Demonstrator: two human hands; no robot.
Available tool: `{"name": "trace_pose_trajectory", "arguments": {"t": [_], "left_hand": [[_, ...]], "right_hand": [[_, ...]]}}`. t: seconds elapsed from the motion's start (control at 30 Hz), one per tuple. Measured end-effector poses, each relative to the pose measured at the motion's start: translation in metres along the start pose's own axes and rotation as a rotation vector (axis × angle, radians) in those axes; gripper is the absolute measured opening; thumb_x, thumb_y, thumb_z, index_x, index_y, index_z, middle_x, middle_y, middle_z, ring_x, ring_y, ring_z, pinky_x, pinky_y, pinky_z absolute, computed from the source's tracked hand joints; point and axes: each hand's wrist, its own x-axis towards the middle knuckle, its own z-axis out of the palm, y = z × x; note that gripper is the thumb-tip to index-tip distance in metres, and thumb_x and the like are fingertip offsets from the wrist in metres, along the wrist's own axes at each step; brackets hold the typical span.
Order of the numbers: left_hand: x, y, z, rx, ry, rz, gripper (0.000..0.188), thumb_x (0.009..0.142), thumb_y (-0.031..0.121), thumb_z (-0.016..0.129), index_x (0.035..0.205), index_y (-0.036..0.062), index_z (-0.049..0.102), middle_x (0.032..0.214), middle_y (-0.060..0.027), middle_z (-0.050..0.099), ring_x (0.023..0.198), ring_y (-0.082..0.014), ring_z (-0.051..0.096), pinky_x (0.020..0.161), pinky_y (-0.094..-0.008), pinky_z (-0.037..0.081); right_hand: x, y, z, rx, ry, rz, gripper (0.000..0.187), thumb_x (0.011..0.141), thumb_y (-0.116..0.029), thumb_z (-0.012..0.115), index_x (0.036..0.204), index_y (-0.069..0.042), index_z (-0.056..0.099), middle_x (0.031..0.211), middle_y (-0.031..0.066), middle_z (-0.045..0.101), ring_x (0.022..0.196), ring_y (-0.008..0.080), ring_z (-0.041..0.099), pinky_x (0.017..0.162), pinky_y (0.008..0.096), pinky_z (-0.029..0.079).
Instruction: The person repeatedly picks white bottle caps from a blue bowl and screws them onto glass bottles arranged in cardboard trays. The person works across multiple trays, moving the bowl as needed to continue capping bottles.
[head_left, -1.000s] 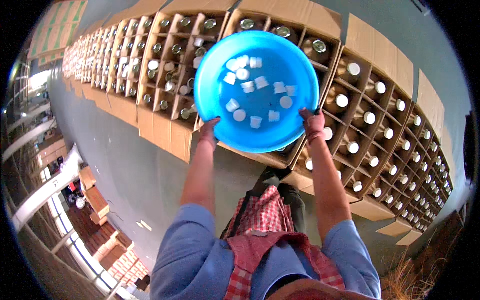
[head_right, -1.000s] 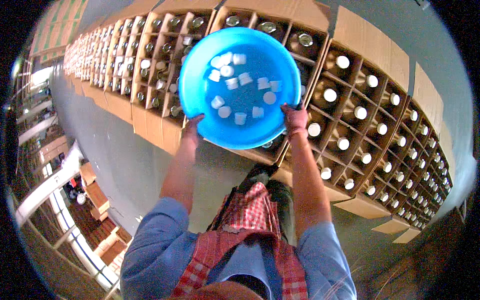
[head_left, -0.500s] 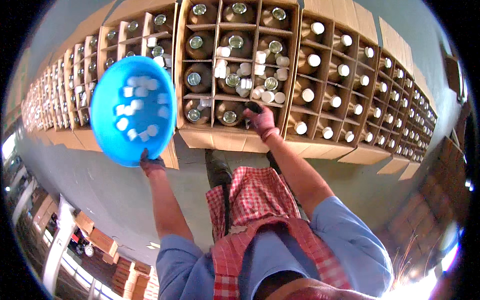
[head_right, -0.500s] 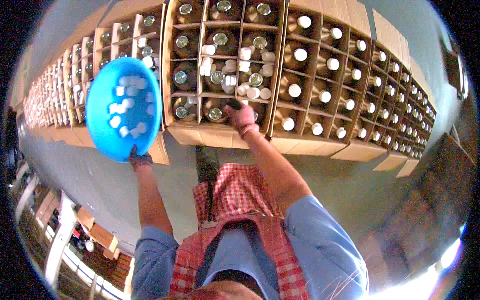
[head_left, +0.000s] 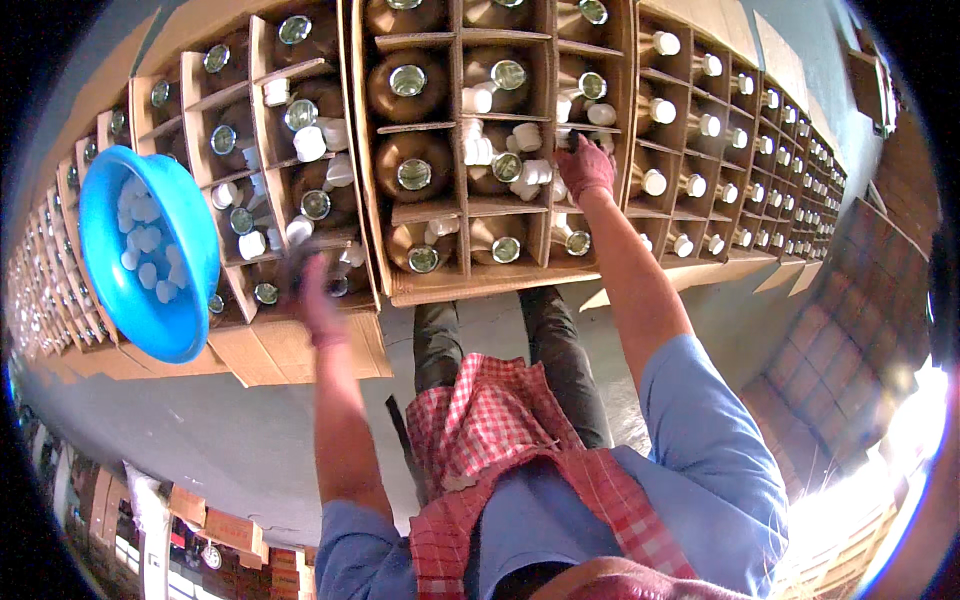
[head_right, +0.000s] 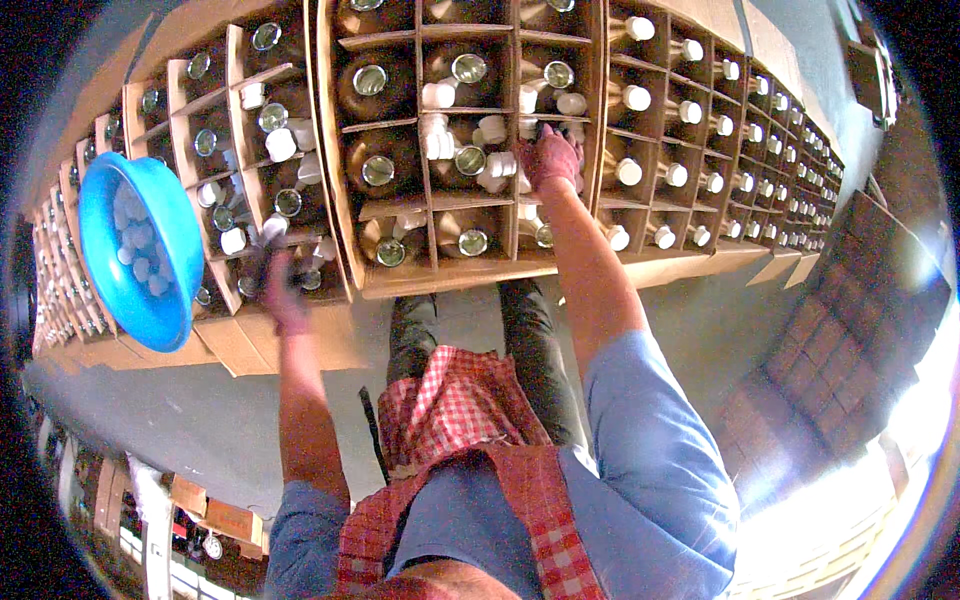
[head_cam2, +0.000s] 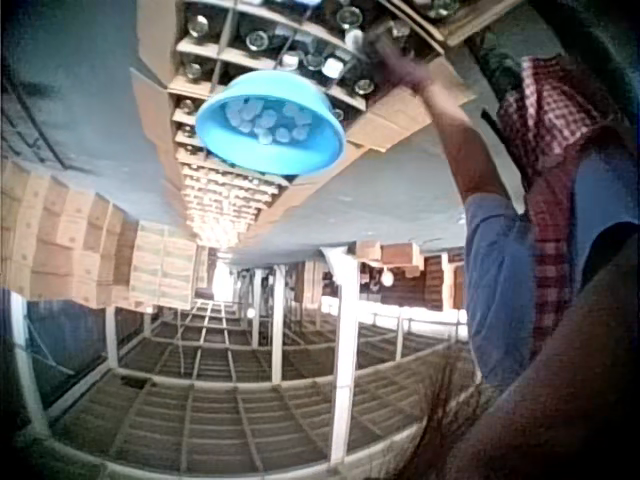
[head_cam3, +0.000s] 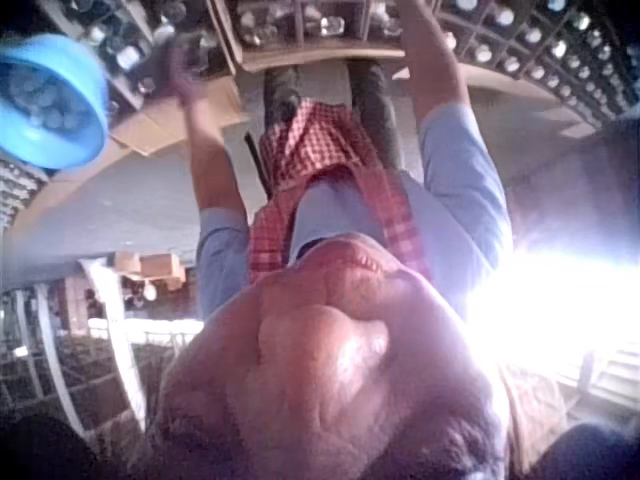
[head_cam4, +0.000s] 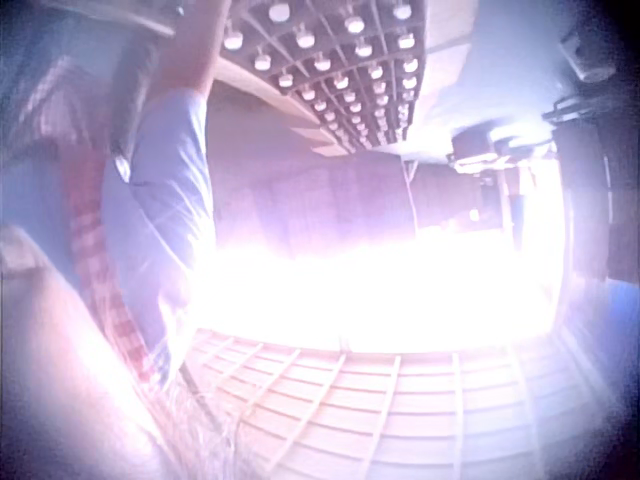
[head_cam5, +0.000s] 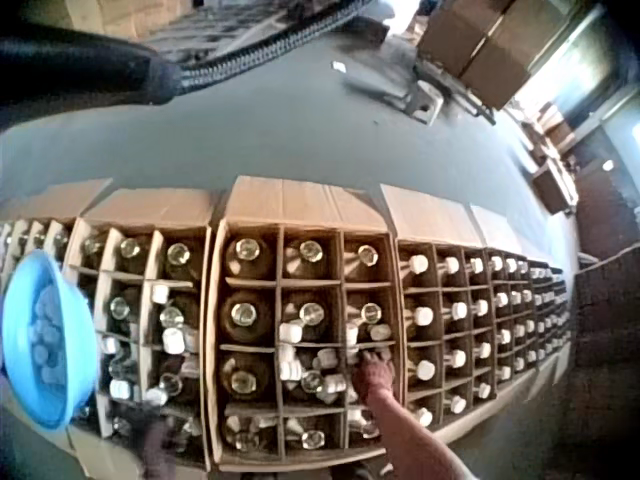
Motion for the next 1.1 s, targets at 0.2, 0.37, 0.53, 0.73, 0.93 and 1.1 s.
{"name": "trace_pose_trajectory", "arguments": {"t": [0.2, 0.37, 0.53, 0.73, 0.93, 1.1], "left_hand": [[-0.023, -0.012, 0.184, 1.030, -0.804, 0.523, 0.050, 0.072, 0.016, 0.068, 0.120, 0.0131, 0.053, 0.120, -0.0190, 0.052, 0.101, -0.0365, 0.056, 0.083, -0.0410, 0.048], [-0.015, -0.049, 0.225, 1.626, -0.908, 0.781, 0.032, 0.078, 0.017, 0.059, 0.109, 0.0157, 0.055, 0.109, -0.0128, 0.049, 0.084, -0.0300, 0.060, 0.062, -0.0382, 0.051], [-0.017, -0.061, 0.225, 1.809, -0.963, 1.089, 0.037, 0.080, 0.013, 0.053, 0.117, 0.0155, 0.052, 0.106, -0.0139, 0.049, 0.076, -0.0310, 0.060, 0.064, -0.0401, 0.052], [-0.014, -0.033, 0.246, 1.634, -0.934, 0.735, 0.034, 0.075, 0.017, 0.062, 0.107, 0.0130, 0.051, 0.103, -0.0133, 0.055, 0.077, -0.0302, 0.062, 0.063, -0.0420, 0.051], [0.061, 0.010, 0.231, 1.245, -0.436, 0.751, 0.069, 0.072, 0.014, 0.069, 0.133, 0.0205, 0.036, 0.109, -0.0191, 0.056, 0.097, -0.0369, 0.058, 0.079, -0.0440, 0.049], [0.080, 0.007, 0.252, 1.652, -0.398, 0.549, 0.057, 0.074, 0.022, 0.068, 0.122, 0.0182, 0.037, 0.125, -0.0184, 0.040, 0.102, -0.0386, 0.055, 0.078, -0.0472, 0.049]], "right_hand": [[0.030, 0.016, 0.026, 0.362, 0.025, 0.086, 0.048, 0.062, -0.033, 0.076, 0.100, -0.007, 0.061, 0.088, 0.0143, 0.067, 0.086, 0.0335, 0.063, 0.074, 0.0402, 0.048], [0.026, 0.015, 0.029, 0.346, 0.034, 0.013, 0.053, 0.060, -0.034, 0.079, 0.100, -0.006, 0.059, 0.093, 0.0148, 0.065, 0.089, 0.0339, 0.061, 0.078, 0.0417, 0.048], [0.022, 0.021, 0.020, 0.275, 0.073, -0.102, 0.053, 0.061, -0.037, 0.077, 0.100, -0.007, 0.058, 0.094, 0.0147, 0.065, 0.091, 0.0347, 0.059, 0.085, 0.0429, 0.044], [0.023, 0.035, 0.003, 0.103, 0.051, -0.450, 0.050, 0.066, -0.047, 0.070, 0.102, -0.015, 0.058, 0.081, 0.0110, 0.066, 0.092, 0.0356, 0.058, 0.089, 0.0455, 0.040], [0.024, 0.039, -0.004, 0.095, -0.063, -0.553, 0.049, 0.067, -0.039, 0.072, 0.103, -0.010, 0.055, 0.097, 0.0130, 0.062, 0.099, 0.0356, 0.053, 0.082, 0.0451, 0.044], [0.021, 0.039, -0.007, 0.175, -0.053, -0.536, 0.048, 0.068, -0.040, 0.071, 0.101, -0.010, 0.056, 0.097, 0.0127, 0.061, 0.098, 0.0355, 0.053, 0.083, 0.0458, 0.044]]}}
